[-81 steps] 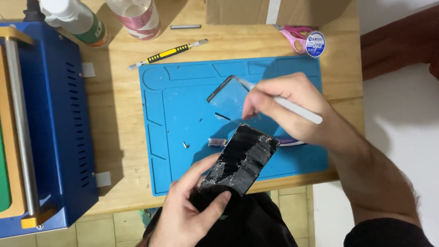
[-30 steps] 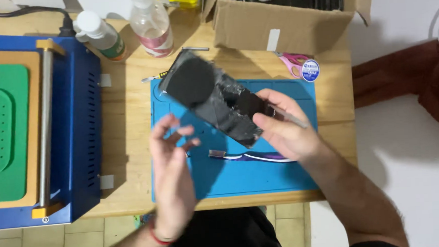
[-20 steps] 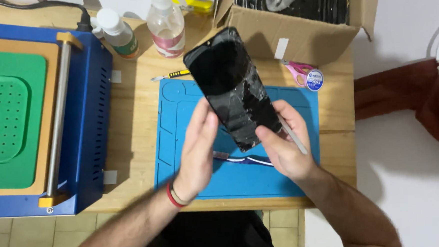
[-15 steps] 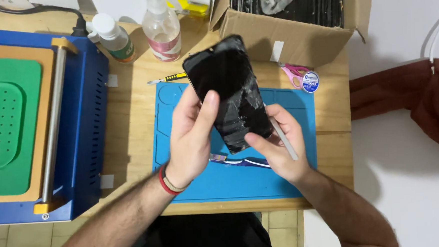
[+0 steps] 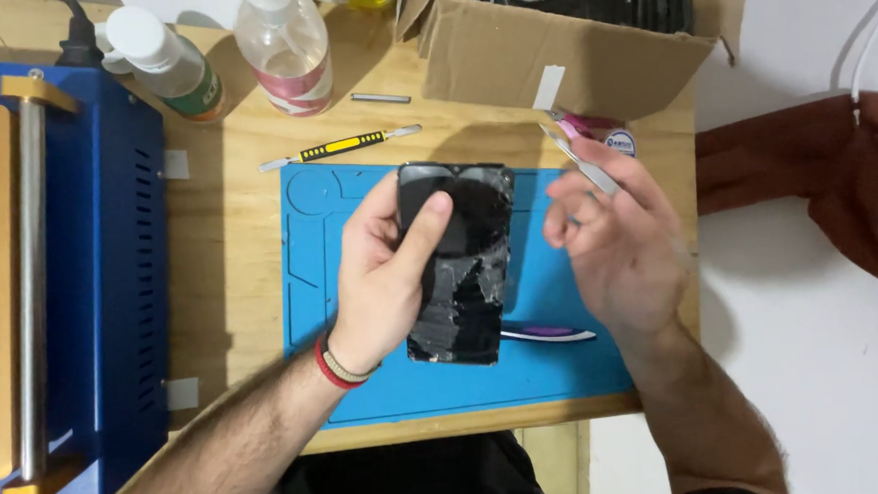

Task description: Repairing a mobile phone by cleaning the frame and prying off the broken screen using specialized tools

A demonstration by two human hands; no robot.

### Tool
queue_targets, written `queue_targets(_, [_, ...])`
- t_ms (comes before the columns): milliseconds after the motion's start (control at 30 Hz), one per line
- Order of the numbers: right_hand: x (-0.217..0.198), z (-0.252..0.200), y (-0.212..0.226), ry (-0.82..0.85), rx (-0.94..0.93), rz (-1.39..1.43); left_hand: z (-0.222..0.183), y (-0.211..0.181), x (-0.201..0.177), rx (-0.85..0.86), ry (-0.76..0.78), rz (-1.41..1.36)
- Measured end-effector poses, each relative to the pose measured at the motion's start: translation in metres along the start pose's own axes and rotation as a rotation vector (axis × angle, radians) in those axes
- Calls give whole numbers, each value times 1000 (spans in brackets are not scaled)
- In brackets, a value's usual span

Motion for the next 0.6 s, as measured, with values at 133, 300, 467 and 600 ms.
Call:
queue_targets(133, [-19, -2, -16, 24, -137, -17, -3, 11, -5, -49, 6, -33])
queue_targets(300, [-30, -1, -21, -38, -82, 44, -3, 2, -2, -43, -3, -22])
queue_targets(467, [-14, -6, -18, 1, -63, -55, 0, -10, -1, 32, 18, 70])
queue_targets(600, [0, -12, -16, 11, -60, -112, 0, -3, -3, 31, 17, 83])
Point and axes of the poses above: each hand's wrist, its own z-axis towards the middle knuckle, its own x-axis out of the palm, y = z × x, the point moved 2 cm from there along z, towards the middle knuckle, and after that the axes turned 13 degrees about -y, right-handed, at the moved point
